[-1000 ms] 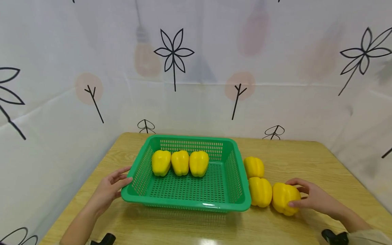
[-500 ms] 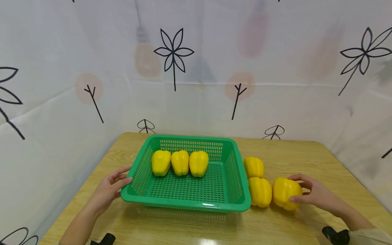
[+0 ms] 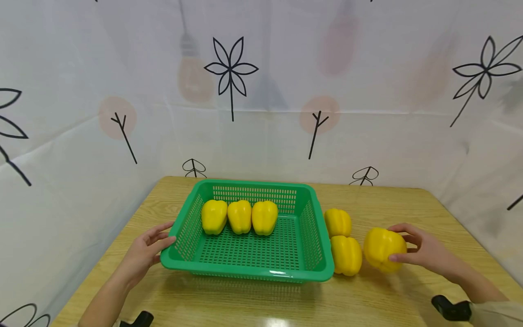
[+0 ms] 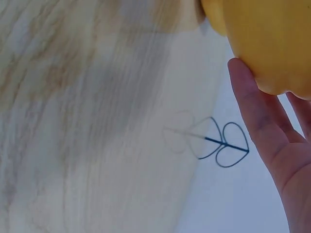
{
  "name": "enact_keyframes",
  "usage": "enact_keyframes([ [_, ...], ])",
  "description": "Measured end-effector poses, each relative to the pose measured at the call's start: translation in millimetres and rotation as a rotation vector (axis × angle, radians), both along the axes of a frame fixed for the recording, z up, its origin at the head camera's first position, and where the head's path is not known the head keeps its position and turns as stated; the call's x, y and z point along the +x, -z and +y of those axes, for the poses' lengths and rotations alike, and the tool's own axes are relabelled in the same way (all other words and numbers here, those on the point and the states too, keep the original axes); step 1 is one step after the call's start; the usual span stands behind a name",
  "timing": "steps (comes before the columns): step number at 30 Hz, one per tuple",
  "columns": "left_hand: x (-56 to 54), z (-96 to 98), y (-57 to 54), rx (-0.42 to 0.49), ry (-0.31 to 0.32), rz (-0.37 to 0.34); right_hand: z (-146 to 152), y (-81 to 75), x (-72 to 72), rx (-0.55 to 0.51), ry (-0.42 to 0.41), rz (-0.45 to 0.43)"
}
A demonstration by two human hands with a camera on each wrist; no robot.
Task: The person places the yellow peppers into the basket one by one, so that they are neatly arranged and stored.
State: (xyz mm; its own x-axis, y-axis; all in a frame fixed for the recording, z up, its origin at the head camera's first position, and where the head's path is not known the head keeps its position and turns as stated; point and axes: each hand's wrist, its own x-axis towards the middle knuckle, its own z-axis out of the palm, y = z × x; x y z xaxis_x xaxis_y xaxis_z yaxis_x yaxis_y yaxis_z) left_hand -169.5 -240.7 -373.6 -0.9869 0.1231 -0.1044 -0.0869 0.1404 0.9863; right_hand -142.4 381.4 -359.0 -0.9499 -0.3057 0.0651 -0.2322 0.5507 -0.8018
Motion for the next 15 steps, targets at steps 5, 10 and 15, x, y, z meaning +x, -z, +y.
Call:
enact_keyframes([
  [5,0.3,0.2,-0.1,-0.001,-0.001,-0.001,-3,-7.1,-0.8,-0.029,-0.017,-0.005],
  [10,0.8,0.5,-0.2,0.006,-0.001,-0.002,-9,-14.7,-1.5,-0.015,0.011,0.001],
  [15,1.0,0.4,-0.4,0.011,-0.003,-0.003,-16,-19.8,-2.8,-0.016,0.023,0.022],
])
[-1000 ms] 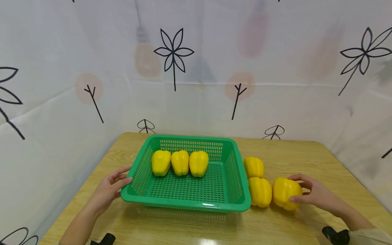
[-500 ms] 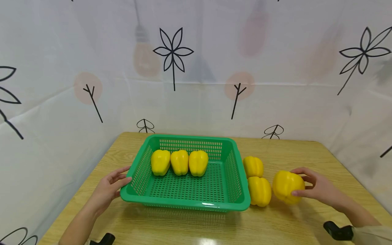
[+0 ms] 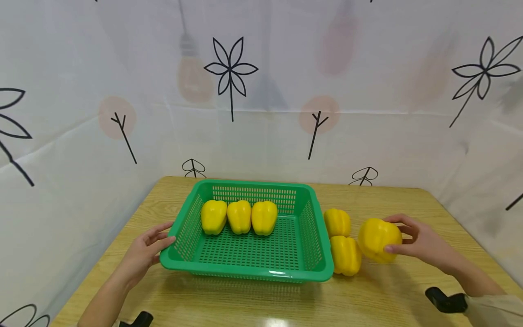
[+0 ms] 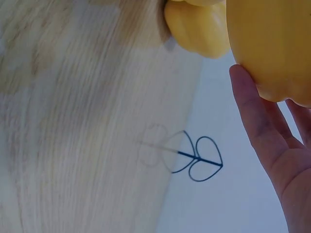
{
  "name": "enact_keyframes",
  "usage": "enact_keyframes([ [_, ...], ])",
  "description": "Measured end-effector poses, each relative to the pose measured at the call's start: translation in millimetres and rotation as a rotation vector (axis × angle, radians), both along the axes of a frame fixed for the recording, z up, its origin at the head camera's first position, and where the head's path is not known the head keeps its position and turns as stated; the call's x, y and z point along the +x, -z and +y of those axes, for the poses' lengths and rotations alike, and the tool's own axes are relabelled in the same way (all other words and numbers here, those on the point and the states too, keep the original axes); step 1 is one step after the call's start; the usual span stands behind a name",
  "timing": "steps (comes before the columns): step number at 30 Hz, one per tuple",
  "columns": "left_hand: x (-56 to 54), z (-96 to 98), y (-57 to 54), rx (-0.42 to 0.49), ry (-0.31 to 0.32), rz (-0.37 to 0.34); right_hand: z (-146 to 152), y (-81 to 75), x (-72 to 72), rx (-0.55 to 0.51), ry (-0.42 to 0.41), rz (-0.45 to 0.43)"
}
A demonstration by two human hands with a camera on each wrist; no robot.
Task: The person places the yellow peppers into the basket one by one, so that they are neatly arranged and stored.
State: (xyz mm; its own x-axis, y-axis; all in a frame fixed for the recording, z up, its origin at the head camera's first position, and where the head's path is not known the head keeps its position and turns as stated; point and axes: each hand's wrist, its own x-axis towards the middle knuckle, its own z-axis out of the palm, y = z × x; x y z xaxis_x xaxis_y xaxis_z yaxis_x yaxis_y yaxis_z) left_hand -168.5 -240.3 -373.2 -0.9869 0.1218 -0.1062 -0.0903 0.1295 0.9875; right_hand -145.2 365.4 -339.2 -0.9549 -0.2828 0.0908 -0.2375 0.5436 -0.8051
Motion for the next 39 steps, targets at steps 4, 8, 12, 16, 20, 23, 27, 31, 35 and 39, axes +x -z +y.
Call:
enact_keyframes([
  [4,0.2,-0.3,-0.2,-0.004,-0.003,-0.003,-6,-3.5,-1.9,-0.022,-0.007,0.004],
  [8,0.4,-0.2,-0.6,-0.01,-0.005,-0.003,-12,-7.9,-3.9,-0.018,-0.003,0.002],
  [12,0.4,0.1,-1.0,-0.016,-0.009,-0.003,-19,-12.6,-6.8,-0.017,-0.004,-0.011],
  [16,0.0,0.3,-1.0,-0.016,-0.015,-0.006,-27,-18.2,-10.5,-0.018,-0.008,-0.011],
  [20,-0.2,0.4,-1.3,-0.014,-0.011,-0.008,-34,-23.2,-13.0,-0.023,-0.025,0.001],
  [23,-0.2,0.6,-1.7,-0.016,-0.007,-0.006,-39,-25.4,-15.1,-0.032,-0.037,0.011],
  [27,0.2,1.3,-2.2,-0.022,-0.012,0.0,-46,-27.4,-19.3,-0.044,-0.054,0.024],
  [31,0.5,1.5,-2.3,-0.03,-0.016,-0.001,-52,-29.2,-23.4,-0.061,-0.075,0.02],
  [35,0.4,1.5,-2.3,-0.026,-0.014,-0.005,-58,-31.8,-27.6,-0.067,-0.091,0.015],
  [39,0.0,1.6,-1.9,-0.026,-0.012,-0.001,-66,-34.6,-31.9,-0.071,-0.093,0.014],
])
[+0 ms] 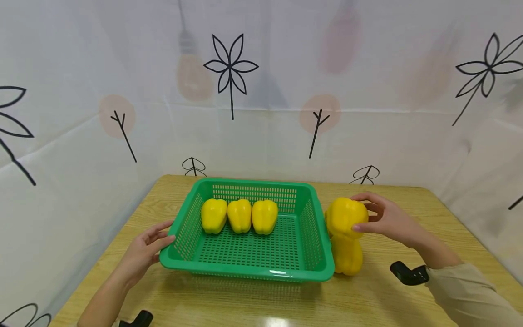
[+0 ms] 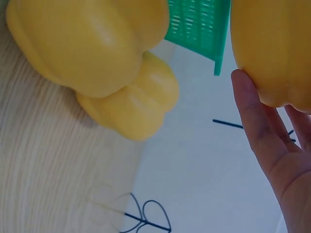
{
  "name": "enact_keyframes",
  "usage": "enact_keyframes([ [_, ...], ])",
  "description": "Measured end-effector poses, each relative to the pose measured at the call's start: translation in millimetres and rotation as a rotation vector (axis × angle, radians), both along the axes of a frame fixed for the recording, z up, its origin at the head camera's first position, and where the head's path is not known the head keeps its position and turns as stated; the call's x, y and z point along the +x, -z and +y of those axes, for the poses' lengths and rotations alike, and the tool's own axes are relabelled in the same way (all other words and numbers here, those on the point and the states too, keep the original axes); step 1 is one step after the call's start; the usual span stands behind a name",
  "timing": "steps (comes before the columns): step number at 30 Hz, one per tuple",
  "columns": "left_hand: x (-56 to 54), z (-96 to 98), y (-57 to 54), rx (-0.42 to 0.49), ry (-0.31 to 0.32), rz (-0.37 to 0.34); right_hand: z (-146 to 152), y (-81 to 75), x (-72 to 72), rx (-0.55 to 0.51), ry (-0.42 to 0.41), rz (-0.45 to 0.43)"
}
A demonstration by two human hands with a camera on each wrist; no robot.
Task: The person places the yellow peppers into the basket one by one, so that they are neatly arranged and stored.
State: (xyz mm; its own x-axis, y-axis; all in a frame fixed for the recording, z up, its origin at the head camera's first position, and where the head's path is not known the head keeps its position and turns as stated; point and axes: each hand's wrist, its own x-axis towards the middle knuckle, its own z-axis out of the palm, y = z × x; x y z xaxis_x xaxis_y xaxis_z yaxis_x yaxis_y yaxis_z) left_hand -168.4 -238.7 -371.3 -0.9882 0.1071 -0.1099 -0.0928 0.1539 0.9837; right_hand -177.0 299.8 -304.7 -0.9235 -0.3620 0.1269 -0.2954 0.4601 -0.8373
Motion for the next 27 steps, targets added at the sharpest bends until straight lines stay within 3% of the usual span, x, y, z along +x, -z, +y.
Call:
enact_keyframes([
  [27,-0.1,-0.3,-0.2,-0.007,0.008,0.002,-59,-10.0,-33.4,-0.03,-0.113,0.026],
])
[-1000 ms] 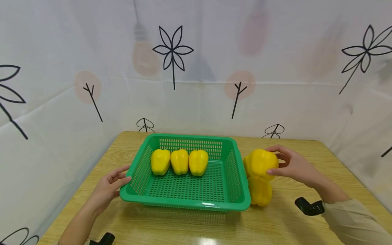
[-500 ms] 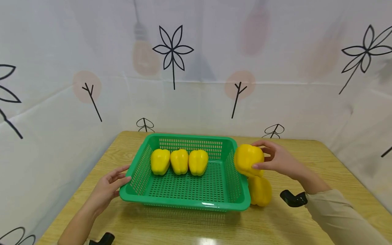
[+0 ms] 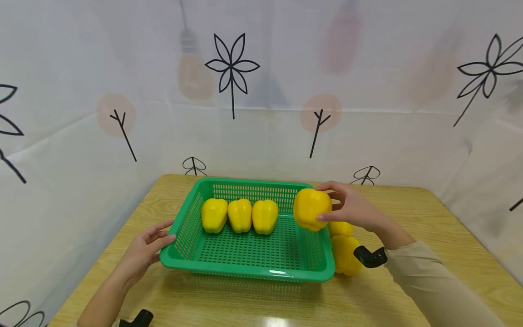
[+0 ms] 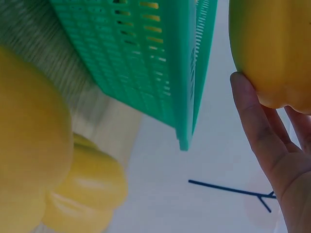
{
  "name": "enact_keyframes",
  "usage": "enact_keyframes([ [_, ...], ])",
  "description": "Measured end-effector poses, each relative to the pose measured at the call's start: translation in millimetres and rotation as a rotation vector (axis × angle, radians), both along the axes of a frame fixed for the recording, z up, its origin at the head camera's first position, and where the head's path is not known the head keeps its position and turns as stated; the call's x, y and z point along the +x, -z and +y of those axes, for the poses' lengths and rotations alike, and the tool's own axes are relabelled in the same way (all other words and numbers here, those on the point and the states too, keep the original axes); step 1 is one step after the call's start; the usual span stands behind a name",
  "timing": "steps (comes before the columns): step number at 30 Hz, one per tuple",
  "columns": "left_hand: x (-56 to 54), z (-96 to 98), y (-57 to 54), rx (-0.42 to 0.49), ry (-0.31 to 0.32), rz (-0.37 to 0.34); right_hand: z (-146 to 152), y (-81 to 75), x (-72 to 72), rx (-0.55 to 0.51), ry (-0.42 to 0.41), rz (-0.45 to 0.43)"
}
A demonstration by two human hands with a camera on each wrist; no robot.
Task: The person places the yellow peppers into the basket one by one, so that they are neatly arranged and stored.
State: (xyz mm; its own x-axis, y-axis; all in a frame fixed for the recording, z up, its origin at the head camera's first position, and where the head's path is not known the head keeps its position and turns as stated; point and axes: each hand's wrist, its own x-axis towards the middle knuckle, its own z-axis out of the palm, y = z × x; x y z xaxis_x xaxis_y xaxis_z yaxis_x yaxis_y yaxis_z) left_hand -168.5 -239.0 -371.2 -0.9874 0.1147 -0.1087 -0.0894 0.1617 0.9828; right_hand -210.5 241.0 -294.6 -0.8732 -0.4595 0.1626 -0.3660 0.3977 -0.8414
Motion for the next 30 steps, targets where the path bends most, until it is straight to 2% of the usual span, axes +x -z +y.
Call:
enact_keyframes([
  [12,1.0,1.1,-0.1,-0.002,-0.008,0.005,-26,-5.4,-11.5,0.044,-0.033,-0.04],
  [22,-0.1,0.8,0.4,0.001,-0.002,0.005,-47,-9.9,-18.5,0.01,-0.092,-0.014],
  [30,-0.5,0.6,1.4,0.004,-0.001,0.005,-70,-7.4,-25.5,-0.008,-0.133,-0.036],
])
